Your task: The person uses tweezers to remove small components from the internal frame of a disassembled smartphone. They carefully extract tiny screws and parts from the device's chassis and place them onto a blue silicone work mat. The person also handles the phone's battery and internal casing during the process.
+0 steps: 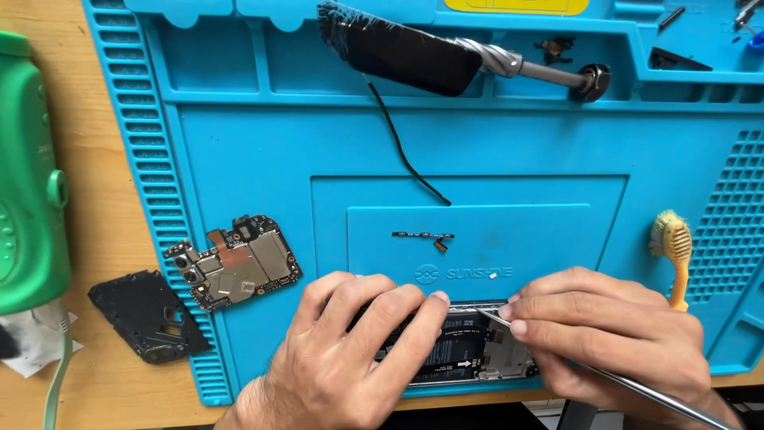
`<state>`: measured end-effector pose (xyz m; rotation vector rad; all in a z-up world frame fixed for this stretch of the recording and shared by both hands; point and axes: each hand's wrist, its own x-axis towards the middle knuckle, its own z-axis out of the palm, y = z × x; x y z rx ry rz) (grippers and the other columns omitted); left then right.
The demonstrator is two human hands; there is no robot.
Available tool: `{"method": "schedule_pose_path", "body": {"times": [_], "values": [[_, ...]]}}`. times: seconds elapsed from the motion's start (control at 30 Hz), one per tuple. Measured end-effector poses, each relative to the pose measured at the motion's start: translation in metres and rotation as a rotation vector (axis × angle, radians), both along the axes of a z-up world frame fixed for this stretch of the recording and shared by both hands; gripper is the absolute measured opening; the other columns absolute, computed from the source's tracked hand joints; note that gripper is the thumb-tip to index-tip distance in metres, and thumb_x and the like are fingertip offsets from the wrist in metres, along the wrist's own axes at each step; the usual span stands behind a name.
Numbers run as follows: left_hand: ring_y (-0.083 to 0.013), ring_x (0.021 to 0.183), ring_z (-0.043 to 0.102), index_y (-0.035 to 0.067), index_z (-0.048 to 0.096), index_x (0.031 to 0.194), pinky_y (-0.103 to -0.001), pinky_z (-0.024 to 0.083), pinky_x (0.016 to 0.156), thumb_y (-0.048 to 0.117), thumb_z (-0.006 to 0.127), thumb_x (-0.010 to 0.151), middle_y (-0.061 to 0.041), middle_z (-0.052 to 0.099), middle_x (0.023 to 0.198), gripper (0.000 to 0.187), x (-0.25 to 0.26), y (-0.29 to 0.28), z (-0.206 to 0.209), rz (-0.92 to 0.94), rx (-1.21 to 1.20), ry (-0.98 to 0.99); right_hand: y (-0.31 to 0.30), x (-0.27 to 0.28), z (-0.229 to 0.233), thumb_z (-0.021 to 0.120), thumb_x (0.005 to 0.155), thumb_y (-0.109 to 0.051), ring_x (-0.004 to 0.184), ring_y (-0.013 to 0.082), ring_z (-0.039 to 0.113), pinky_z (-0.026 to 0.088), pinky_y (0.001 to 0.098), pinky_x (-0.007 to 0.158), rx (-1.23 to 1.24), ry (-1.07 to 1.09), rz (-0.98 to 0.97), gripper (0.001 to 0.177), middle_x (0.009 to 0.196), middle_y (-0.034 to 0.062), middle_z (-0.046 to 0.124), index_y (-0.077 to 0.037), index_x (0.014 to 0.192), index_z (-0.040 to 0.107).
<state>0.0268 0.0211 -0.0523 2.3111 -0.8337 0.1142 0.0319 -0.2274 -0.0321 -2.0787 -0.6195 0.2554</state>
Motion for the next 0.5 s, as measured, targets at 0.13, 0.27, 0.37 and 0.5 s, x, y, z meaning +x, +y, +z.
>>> {"method": "schedule_pose_path", "body": {"times": [0.13,0.27,0.37,0.5], "values": [[-0.0222,0.086,0.063,0.008,0.073,0.106,-0.037,0.046,0.077,0.011,0.056,0.105,-0.005,0.068,0.1,0.017,0.001,0.0,-0.002,-0.006,0.01,0.007,0.001,0.0,0.003,0.061,0.087,-0.011,0.072,0.0251,0.076,0.065,0.028,0.068,-0.048,0.006,0.026,0.016,0.08,0.01,0.074,0.001,0.083,0.07],[-0.0225,0.086,0.063,0.009,0.073,0.106,-0.037,0.046,0.077,0.012,0.055,0.105,-0.005,0.068,0.101,0.018,0.0,0.001,-0.002,-0.006,0.025,0.001,-0.001,-0.006,0.001,0.062,0.087,-0.012,0.077,0.0249,0.08,0.069,0.0315,0.073,-0.075,-0.018,0.047,0.017,0.084,0.0118,0.076,0.001,0.087,0.073],[-0.0227,0.086,0.063,0.009,0.072,0.106,-0.037,0.046,0.076,0.012,0.055,0.105,-0.005,0.067,0.101,0.018,-0.001,0.001,-0.002,-0.007,0.03,-0.008,-0.002,-0.007,0.002,0.063,0.086,-0.013,0.079,0.0249,0.08,0.069,0.0319,0.074,-0.075,0.003,0.051,0.017,0.087,0.0119,0.077,0.001,0.088,0.073],[-0.0226,0.087,0.063,0.01,0.072,0.106,-0.037,0.045,0.077,0.011,0.053,0.105,-0.004,0.067,0.101,0.019,-0.001,0.0,-0.002,-0.008,0.036,-0.018,-0.008,-0.022,0.006,0.059,0.092,-0.017,0.098,0.0271,0.078,0.064,0.0397,0.094,-0.208,-0.138,0.161,0.024,0.103,0.0138,0.077,0.003,0.098,0.072]]}}
